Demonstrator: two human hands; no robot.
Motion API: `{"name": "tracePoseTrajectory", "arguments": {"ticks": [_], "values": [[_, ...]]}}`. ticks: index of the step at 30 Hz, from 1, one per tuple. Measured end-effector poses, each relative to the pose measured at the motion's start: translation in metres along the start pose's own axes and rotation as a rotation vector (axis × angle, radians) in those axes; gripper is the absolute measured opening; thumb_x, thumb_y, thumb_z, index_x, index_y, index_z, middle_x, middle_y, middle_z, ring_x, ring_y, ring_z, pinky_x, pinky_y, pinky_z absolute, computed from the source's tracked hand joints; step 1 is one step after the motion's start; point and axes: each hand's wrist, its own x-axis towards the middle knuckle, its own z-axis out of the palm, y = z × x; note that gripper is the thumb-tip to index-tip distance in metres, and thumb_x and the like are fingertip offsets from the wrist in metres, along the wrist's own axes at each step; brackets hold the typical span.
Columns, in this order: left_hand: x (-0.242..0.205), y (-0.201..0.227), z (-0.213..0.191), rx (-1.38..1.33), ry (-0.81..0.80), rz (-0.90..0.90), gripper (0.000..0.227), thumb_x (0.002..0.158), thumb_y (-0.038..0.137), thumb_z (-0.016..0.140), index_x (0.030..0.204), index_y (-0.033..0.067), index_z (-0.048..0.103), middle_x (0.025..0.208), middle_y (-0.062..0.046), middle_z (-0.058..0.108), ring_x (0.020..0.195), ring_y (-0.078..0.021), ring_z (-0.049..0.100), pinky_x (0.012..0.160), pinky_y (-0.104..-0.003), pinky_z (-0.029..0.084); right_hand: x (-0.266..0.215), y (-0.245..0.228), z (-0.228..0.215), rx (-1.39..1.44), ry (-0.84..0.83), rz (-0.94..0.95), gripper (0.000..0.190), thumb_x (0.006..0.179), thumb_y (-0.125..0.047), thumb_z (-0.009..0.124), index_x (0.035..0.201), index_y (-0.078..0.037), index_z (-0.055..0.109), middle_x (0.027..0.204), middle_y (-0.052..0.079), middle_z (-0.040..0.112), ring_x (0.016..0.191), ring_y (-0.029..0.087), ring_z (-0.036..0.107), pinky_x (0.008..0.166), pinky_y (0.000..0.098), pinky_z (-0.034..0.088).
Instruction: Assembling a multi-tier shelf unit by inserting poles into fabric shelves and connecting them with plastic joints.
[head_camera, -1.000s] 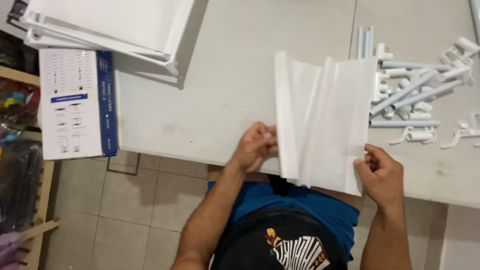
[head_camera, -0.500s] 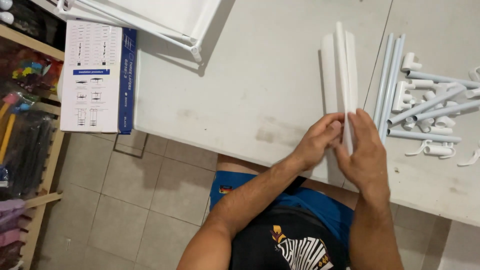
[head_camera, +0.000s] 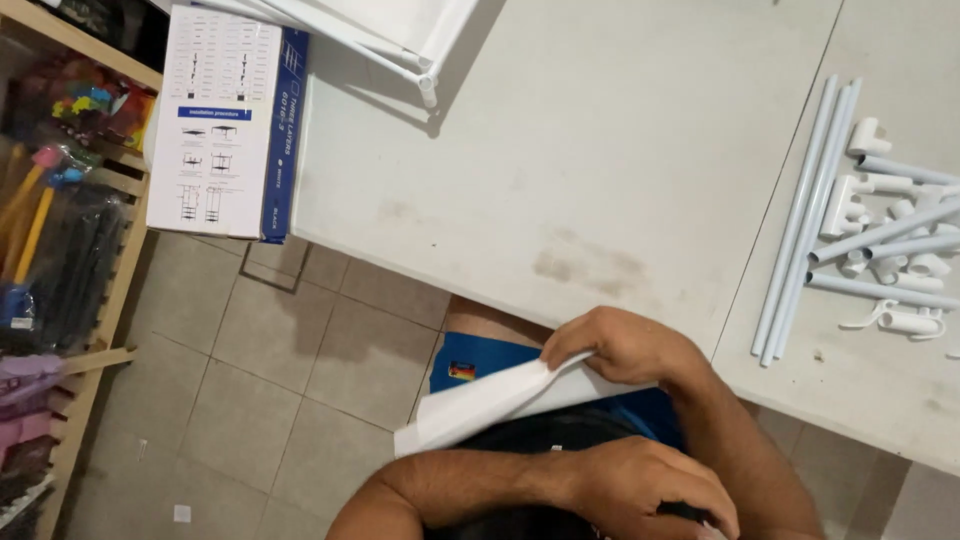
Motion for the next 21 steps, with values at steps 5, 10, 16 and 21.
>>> {"name": "tracePoseTrajectory", "arguments": {"ticks": [5,10,16,21], "values": [[-0.005,0.005,-0.039,0.146,-0.065,0.028,0.015,0.107,0.038,0.065,0.119,0.0324,0.07,0.124,0.008,0.073,0.119,-0.0194,0.074,0.105,-0.035,0.063,-0.048,0.025,-0.003,0.149,0.473,-0.077,0.048,0.073,0.022,0.05,0.102,-0.001,0.08,0.111,0.021,0.081,0.099,0.033,0.077,0.087,0.0505,0.058],[0.029,-0.011,-0.142,0.49,0.704,-0.19,0.024,0.093,0.023,0.071,0.112,0.0098,0.068,0.092,-0.009,0.068,0.081,-0.0265,0.071,0.069,-0.036,0.058,-0.081,0.062,0.022,0.241,1.063,0.031,0.04,0.072,0.021,0.064,0.111,0.01,0.066,0.122,0.027,0.066,0.104,0.034,0.068,0.092,0.0509,0.055],[0.069,-0.007,-0.142,0.332,0.457,-0.487,0.043,0.091,0.034,0.073,0.123,0.0048,0.065,0.113,-0.015,0.066,0.1,-0.0301,0.072,0.082,-0.036,0.06,-0.087,0.105,0.044,0.352,0.979,0.037,0.064,0.095,-0.063,0.056,0.091,0.0,0.064,0.09,0.011,0.059,0.079,0.018,0.06,0.068,0.0355,0.055],[0.073,-0.016,-0.12,0.566,0.451,-0.296,0.037,0.087,0.024,0.077,0.118,0.0057,0.066,0.094,-0.012,0.058,0.079,-0.0327,0.069,0.068,-0.041,0.059,-0.077,0.074,0.037,0.356,1.193,0.179,0.046,0.084,-0.028,0.086,0.106,0.002,0.059,0.089,0.014,0.06,0.08,0.022,0.062,0.07,0.0353,0.057]]}}
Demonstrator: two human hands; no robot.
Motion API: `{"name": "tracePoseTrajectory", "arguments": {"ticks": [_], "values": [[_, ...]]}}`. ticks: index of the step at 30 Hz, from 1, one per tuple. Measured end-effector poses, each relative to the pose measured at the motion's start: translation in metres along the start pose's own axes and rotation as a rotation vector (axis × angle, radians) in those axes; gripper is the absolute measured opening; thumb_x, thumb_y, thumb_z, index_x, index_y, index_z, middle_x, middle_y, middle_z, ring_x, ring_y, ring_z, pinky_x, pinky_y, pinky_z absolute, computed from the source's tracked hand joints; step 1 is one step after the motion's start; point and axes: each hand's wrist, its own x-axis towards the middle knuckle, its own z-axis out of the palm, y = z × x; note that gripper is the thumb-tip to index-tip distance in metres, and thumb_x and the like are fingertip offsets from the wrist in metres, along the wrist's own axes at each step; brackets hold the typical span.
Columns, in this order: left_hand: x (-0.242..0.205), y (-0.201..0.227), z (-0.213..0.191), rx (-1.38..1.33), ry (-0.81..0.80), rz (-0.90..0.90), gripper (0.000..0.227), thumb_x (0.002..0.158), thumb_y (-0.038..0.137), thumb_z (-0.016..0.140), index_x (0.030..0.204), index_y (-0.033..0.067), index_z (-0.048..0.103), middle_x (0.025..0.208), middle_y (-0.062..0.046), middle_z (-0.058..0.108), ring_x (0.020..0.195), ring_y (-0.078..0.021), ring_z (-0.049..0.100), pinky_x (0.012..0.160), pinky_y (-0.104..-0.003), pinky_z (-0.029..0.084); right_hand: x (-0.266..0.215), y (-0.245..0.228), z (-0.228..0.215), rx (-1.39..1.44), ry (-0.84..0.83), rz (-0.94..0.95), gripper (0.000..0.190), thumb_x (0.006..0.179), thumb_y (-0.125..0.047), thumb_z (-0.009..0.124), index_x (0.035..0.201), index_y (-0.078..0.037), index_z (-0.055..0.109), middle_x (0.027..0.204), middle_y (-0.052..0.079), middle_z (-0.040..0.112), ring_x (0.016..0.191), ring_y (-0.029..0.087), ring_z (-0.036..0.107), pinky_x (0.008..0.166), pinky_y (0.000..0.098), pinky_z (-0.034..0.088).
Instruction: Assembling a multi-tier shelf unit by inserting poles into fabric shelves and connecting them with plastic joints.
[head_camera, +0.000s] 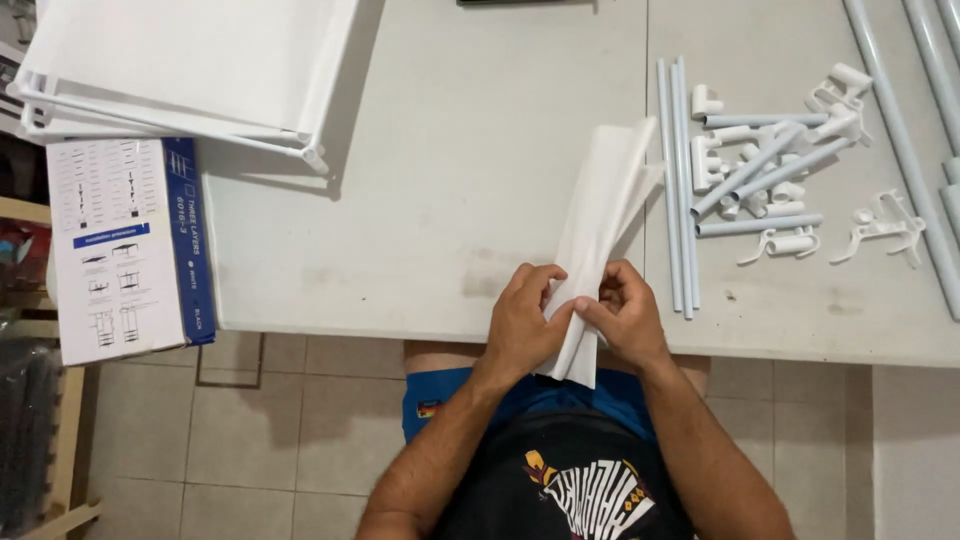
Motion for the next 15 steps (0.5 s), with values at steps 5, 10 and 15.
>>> {"name": "tracePoseTrajectory", "arguments": {"ticks": [5,10,15], "values": [[-0.009,-0.015,-0.001,0.125,0.092,0.204,0.038,0.089,0.022,0.076,0.125,0.0123,0.067,0.093,-0.006,0.057,0.075,-0.0269,0.068,0.065,-0.037,0.058,-0.005,-0.012,0.006,0.073,-0.042,0.003,0.051,0.076,-0.02,0.094,0.108,-0.002,0.057,0.088,0.009,0.063,0.079,0.017,0.065,0.071,0.0314,0.058],[-0.012,-0.017,-0.018,-0.143,-0.086,0.1,0.059,0.089,0.044,0.078,0.128,0.0016,0.067,0.106,-0.016,0.067,0.087,-0.0277,0.071,0.071,-0.037,0.058,-0.015,-0.054,0.015,0.02,-0.286,-0.201,0.039,0.069,-0.018,0.098,0.09,-0.003,0.068,0.08,0.011,0.074,0.079,0.02,0.069,0.074,0.041,0.059],[-0.015,-0.046,-0.008,-0.389,-0.175,-0.08,0.039,0.087,0.031,0.082,0.113,0.0037,0.071,0.092,-0.009,0.068,0.083,-0.0215,0.067,0.073,-0.035,0.056,-0.014,-0.052,0.02,-0.027,-0.309,-0.29,0.026,0.077,-0.018,0.092,0.085,-0.004,0.072,0.082,0.012,0.075,0.082,0.02,0.07,0.078,0.042,0.057]]}}
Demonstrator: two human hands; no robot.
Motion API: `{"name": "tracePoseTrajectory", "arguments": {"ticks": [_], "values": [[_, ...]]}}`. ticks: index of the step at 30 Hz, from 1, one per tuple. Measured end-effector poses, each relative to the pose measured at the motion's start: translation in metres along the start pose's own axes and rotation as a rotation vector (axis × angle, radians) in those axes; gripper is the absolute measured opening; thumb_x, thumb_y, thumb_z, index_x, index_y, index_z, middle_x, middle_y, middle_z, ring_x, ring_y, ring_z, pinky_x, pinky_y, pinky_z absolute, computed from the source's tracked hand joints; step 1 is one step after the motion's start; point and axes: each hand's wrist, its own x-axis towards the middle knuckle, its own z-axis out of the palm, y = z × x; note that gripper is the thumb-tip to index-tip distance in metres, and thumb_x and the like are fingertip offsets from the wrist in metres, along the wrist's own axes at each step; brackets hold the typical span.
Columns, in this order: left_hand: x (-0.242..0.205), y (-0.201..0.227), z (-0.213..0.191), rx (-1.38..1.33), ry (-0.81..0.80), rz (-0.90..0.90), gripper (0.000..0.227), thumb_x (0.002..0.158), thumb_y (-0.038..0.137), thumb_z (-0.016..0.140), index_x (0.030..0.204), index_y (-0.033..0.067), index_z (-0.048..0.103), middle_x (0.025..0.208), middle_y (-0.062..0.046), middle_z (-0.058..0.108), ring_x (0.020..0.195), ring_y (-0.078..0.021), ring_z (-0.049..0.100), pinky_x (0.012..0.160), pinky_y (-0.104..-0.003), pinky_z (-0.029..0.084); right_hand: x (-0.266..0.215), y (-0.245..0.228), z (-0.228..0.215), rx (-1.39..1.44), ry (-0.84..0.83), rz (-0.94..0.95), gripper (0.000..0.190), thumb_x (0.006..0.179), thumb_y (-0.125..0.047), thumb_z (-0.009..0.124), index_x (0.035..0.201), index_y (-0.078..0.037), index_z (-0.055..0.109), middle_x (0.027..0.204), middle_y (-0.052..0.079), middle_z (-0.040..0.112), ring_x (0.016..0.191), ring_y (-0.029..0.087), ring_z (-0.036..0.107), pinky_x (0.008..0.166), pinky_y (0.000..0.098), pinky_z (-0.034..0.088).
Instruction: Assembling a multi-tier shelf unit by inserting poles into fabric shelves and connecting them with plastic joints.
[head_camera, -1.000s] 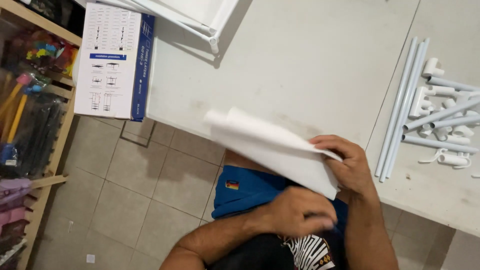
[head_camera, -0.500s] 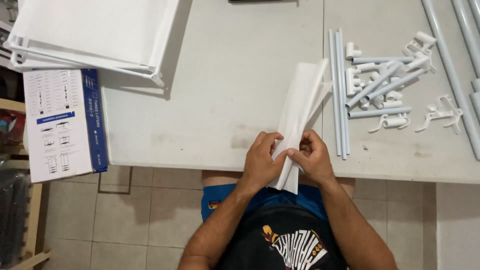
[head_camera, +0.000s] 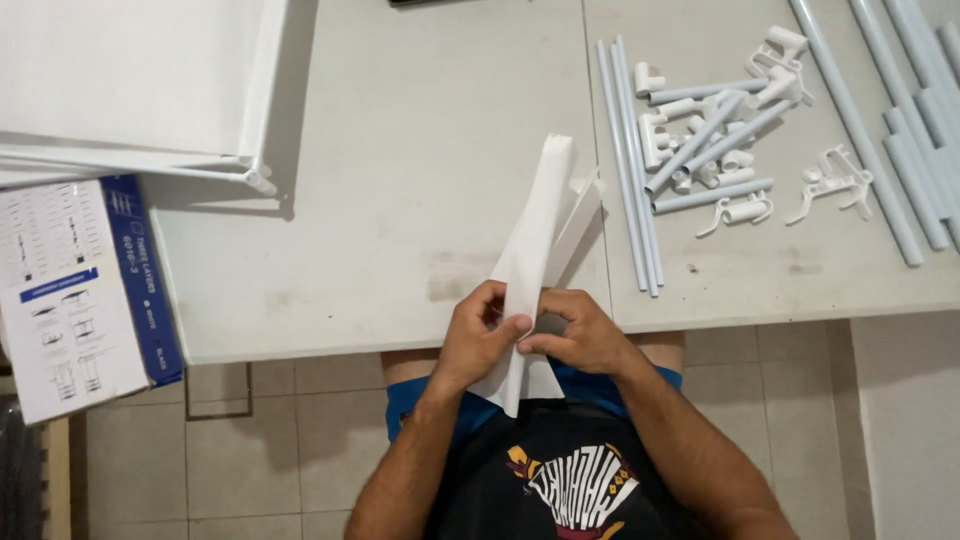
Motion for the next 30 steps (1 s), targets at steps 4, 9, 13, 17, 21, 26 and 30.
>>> {"name": "tracePoseTrajectory", "arguments": {"ticks": [4,9,13,17,21,26,30], "values": [[-0.002,0.023,-0.016,-0.177,0.079,-0.002,0.018,0.089,0.011,0.079,0.101,0.0052,0.068,0.084,-0.003,0.066,0.082,-0.0125,0.059,0.076,-0.031,0.053,-0.013,0.021,-0.01,-0.008,0.056,0.104,0.02,0.076,-0.011,0.091,0.084,-0.004,0.073,0.078,0.011,0.076,0.075,0.019,0.071,0.071,0.0398,0.06],[-0.003,0.054,-0.109,0.097,0.433,-0.009,0.037,0.09,0.008,0.072,0.123,0.002,0.058,0.082,-0.009,0.062,0.072,-0.0172,0.059,0.064,-0.033,0.053,-0.035,0.036,-0.074,-0.07,0.533,0.294,0.032,0.082,-0.008,0.086,0.107,-0.002,0.069,0.089,0.008,0.064,0.076,0.016,0.067,0.071,0.0336,0.059],[-0.001,0.06,-0.151,0.42,0.524,-0.205,0.059,0.087,0.002,0.066,0.143,0.0022,0.049,0.069,-0.005,0.053,0.063,-0.0185,0.052,0.058,-0.032,0.044,-0.04,0.048,-0.106,-0.107,0.635,0.371,0.037,0.086,-0.002,0.081,0.118,0.005,0.063,0.089,0.013,0.062,0.074,0.018,0.069,0.065,0.0335,0.058],[-0.005,0.064,-0.137,0.516,0.516,-0.274,0.057,0.088,0.001,0.065,0.143,-0.0002,0.052,0.069,-0.004,0.048,0.065,-0.0206,0.049,0.059,-0.036,0.041,-0.026,0.05,-0.098,-0.13,0.652,0.365,0.038,0.086,-0.001,0.082,0.12,0.002,0.065,0.091,0.014,0.066,0.076,0.018,0.07,0.066,0.0315,0.059],[-0.016,0.047,-0.132,0.563,0.531,-0.285,0.057,0.093,0.008,0.064,0.147,0.0026,0.049,0.087,-0.024,0.072,0.077,-0.0373,0.068,0.066,-0.047,0.052,-0.005,0.039,-0.095,-0.245,0.601,0.34,0.043,0.088,0.002,0.076,0.129,0.001,0.063,0.099,0.02,0.068,0.082,0.02,0.068,0.073,0.0371,0.057],[-0.037,0.085,-0.091,0.571,0.502,-0.335,0.061,0.096,0.012,0.059,0.153,0.0008,0.041,0.099,-0.032,0.073,0.089,-0.0444,0.072,0.072,-0.052,0.056,0.032,0.029,-0.113,-0.515,0.428,0.383,0.041,0.09,-0.001,0.071,0.13,-0.01,0.066,0.109,0.018,0.075,0.092,0.029,0.072,0.08,0.04,0.058],[-0.055,0.072,-0.055,0.584,0.286,-0.329,0.057,0.094,0.016,0.063,0.147,0.0026,0.048,0.112,-0.036,0.071,0.105,-0.0528,0.069,0.082,-0.058,0.057,0.075,0.022,-0.127,-0.775,0.277,0.295,0.04,0.093,-0.002,0.071,0.131,-0.012,0.067,0.11,0.019,0.075,0.101,0.037,0.072,0.089,0.0464,0.059]]}}
